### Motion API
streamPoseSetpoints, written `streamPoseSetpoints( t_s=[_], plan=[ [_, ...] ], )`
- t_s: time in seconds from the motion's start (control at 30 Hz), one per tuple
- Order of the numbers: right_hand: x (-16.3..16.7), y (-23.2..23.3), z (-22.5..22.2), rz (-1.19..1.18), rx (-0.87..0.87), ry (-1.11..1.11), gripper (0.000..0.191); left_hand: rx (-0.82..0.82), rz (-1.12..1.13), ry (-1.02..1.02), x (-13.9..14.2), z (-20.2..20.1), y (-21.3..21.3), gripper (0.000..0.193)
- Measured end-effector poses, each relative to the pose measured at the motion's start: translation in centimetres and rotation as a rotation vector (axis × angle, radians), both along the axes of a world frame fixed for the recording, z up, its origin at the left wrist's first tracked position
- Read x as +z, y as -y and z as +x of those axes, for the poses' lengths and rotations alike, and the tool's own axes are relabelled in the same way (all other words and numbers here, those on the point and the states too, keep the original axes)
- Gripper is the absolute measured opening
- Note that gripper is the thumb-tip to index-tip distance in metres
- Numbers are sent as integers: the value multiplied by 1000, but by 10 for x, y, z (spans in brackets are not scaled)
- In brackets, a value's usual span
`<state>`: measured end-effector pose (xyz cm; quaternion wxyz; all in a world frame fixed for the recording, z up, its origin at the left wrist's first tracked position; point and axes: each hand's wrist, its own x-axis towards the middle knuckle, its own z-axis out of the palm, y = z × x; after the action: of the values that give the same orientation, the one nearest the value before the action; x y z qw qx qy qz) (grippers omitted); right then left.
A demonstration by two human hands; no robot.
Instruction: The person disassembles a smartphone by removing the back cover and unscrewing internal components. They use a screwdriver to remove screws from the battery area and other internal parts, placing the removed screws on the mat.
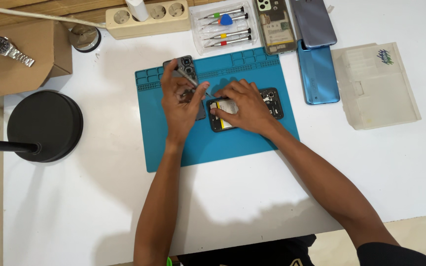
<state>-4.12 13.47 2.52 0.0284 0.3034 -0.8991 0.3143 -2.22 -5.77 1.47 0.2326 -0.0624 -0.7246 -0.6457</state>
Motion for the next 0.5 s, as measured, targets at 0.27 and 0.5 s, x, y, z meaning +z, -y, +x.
streamPoseSetpoints(
  t_s=[0.27, 0.5],
  plan=[
    [-2, -1, -3, -30, 6, 33, 46, -111, 0, -13, -7, -1, 0, 74],
    [-3, -2, -4, -28, 4, 30, 50, -132, -146, -64, -8, 0, 1, 71]
  ],
)
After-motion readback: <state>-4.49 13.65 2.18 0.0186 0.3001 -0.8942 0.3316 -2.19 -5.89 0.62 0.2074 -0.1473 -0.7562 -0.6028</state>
